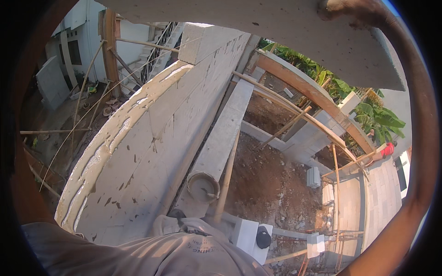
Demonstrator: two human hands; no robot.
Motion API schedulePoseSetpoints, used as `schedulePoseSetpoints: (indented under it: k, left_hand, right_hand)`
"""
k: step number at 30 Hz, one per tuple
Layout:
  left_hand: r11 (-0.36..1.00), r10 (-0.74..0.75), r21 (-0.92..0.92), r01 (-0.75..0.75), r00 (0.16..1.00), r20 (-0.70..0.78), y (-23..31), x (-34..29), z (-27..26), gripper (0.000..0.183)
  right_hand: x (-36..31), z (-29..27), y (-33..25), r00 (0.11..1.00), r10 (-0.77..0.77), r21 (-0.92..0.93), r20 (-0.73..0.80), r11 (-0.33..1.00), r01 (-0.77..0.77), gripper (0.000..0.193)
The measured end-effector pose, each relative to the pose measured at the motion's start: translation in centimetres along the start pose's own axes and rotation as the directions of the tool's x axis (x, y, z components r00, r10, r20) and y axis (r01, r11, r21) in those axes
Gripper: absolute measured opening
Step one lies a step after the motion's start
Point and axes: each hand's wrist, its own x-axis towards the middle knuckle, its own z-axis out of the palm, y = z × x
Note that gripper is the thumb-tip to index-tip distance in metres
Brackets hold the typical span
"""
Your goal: The person applies mortar to white blocks using a trowel, measures the wall and blocks with a tape measure, and places the blocks onto a partially built wall. The person repeats this process for multiple blocks.
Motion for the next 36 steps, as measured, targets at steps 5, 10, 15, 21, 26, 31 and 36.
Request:
schedulePoseSetpoints:
  k: [5,10,15,21,26,31,36]
  left_hand:
    - [0.916,-0.372,0.178,0.360,0.928,0.035,-1.6,-6.3,-5.4,0.107]
    - [0.642,-0.731,0.363,0.676,0.682,0.024,-0.3,-13.5,-8.3,0.107]
    - [0.277,-0.940,0.497,0.823,0.339,-0.038,2.7,-18.6,-9.0,0.108]
    - [-0.039,-0.997,0.534,0.844,0.004,-0.078,4.3,-22.0,-5.9,0.109]
    - [-0.098,-0.995,0.500,0.860,-0.099,-0.025,1.9,-22.3,-0.1,0.110]
    - [-0.090,-0.991,0.417,0.904,-0.123,0.053,-1.0,-20.4,4.1,0.114]
    - [-0.034,-0.989,0.397,0.917,-0.087,0.116,-3.3,-19.1,6.3,0.115]
  right_hand:
    - [11.8,3.2,-3.3,0.980,-0.170,0.046,-0.103,0.983,0.175,0.103]
    - [22.1,6.3,-9.7,0.885,-0.411,0.175,-0.220,0.876,0.450,0.099]
    - [28.8,10.6,-15.9,0.694,-0.640,0.322,-0.331,0.615,0.720,0.094]
    - [31.3,17.9,-18.0,0.454,-0.781,0.516,-0.428,0.201,0.833,0.094]
    - [32.0,24.0,-15.7,0.464,-0.810,0.654,-0.358,0.137,0.744,0.100]
    - [32.3,29.4,-13.7,0.618,-0.738,0.620,-0.271,0.357,0.698,0.106]
    - [32.3,31.9,-11.6,0.595,-0.778,0.661,-0.201,0.340,0.668,0.108]
